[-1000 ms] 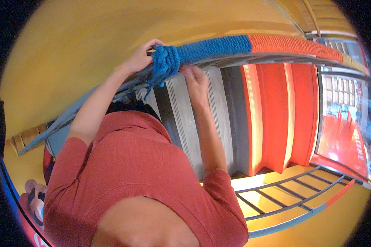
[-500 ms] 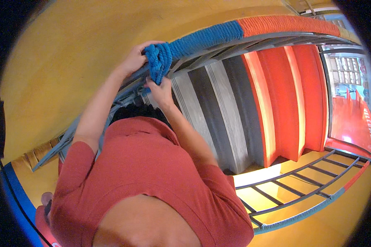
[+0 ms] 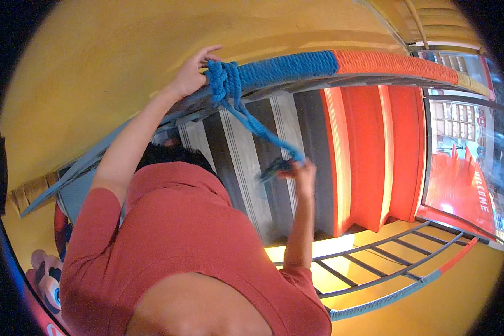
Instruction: The person wraps blue rope around a staircase railing, ties it into multiple knots, and then secures the end of the rope with white tape using a pair of scissors to cut the tape.
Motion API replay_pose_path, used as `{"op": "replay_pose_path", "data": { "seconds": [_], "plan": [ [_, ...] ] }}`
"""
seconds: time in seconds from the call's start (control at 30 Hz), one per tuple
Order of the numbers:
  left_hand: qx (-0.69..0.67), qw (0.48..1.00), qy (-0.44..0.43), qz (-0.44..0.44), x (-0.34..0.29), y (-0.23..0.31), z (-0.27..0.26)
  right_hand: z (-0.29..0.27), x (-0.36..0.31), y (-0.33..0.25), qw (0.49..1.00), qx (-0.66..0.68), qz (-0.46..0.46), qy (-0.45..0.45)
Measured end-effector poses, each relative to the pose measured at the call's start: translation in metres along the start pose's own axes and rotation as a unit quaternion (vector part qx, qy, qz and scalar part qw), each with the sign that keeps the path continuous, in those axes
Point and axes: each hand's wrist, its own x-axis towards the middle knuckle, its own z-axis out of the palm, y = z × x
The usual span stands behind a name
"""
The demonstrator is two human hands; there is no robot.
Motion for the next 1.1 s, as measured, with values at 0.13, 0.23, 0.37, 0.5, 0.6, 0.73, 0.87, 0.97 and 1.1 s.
{"op": "replay_pose_path", "data": {
  "seconds": [0.13, 0.23, 0.37, 0.5, 0.6, 0.73, 0.87, 0.97, 1.1],
  "plan": [
    [0.060, 0.996, 0.042, 0.056, 0.007, -0.014, 0.002, 0.017, -0.005, -0.169, 0.915, 0.178, -0.353, 0.082],
    [0.092, 0.985, 0.076, 0.121, 0.004, -0.004, 0.005, 0.070, 0.014, -0.241, 0.831, 0.070, -0.547, 0.079],
    [0.172, 0.960, 0.134, 0.176, 0.000, 0.008, -0.001, 0.151, 0.061, -0.255, 0.795, -0.419, -0.432, 0.079],
    [0.111, 0.970, 0.084, 0.201, 0.007, 0.002, 0.006, 0.192, 0.099, -0.219, 0.718, -0.575, -0.368, -0.140],
    [0.025, 0.985, 0.044, 0.164, -0.003, 0.007, 0.007, 0.197, 0.103, -0.208, 0.737, -0.470, -0.432, -0.223],
    [0.142, 0.987, -0.063, 0.050, -0.009, 0.006, -0.004, 0.187, 0.080, -0.187, 0.800, -0.315, -0.492, -0.140],
    [0.107, 0.984, -0.002, 0.145, -0.006, 0.008, 0.000, 0.151, 0.053, -0.125, 0.953, -0.055, -0.294, -0.052],
    [0.150, 0.978, -0.142, -0.039, 0.004, -0.007, -0.011, 0.162, 0.079, -0.058, 0.974, 0.041, -0.208, -0.077],
    [0.130, 0.978, -0.159, -0.047, 0.005, 0.002, -0.012, 0.220, 0.109, -0.037, 0.956, 0.117, -0.253, -0.094]
  ]
}}
